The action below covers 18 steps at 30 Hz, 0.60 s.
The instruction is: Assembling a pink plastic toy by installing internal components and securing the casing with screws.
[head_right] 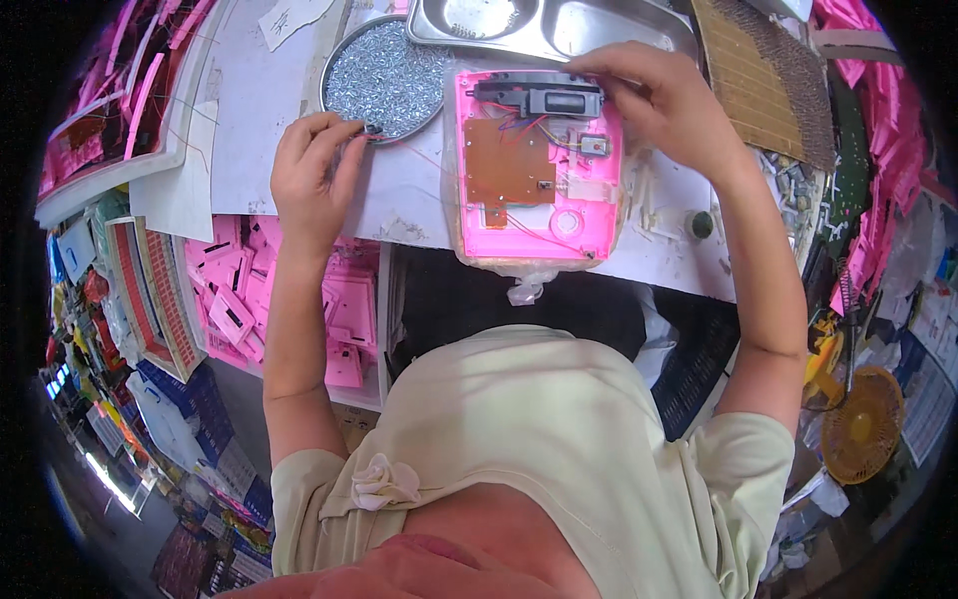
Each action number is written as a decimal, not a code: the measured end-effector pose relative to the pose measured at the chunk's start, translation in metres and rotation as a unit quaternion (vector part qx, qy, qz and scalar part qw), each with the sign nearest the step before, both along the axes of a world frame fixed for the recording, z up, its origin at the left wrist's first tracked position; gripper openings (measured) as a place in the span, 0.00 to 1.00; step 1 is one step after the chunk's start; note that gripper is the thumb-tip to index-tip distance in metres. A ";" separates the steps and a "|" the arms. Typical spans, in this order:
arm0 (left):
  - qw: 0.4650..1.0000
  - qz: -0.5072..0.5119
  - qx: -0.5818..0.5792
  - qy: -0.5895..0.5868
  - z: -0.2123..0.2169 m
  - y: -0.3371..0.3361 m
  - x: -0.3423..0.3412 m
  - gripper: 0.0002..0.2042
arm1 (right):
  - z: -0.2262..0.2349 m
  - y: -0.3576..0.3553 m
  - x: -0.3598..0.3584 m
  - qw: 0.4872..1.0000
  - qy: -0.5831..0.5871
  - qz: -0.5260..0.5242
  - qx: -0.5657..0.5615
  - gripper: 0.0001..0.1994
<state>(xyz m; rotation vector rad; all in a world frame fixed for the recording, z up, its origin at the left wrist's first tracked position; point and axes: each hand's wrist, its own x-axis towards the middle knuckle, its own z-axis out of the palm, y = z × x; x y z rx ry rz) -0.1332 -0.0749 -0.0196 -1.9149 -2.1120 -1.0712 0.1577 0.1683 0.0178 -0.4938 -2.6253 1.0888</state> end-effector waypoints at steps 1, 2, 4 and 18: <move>0.997 0.026 0.001 -0.069 0.000 0.000 0.000 0.08 | 0.002 -0.003 0.001 0.997 0.018 0.011 0.071 0.13; 0.989 0.053 0.002 -0.137 0.001 0.000 0.002 0.07 | 0.005 -0.006 0.001 0.989 0.037 0.021 0.141 0.13; 0.961 0.082 0.015 -0.263 0.002 0.003 0.001 0.06 | 0.015 -0.013 -0.003 0.986 0.047 0.000 0.162 0.11; 0.841 0.050 -0.027 -0.537 0.022 0.026 -0.007 0.09 | 0.019 -0.038 -0.173 0.995 0.024 0.077 -0.061 0.12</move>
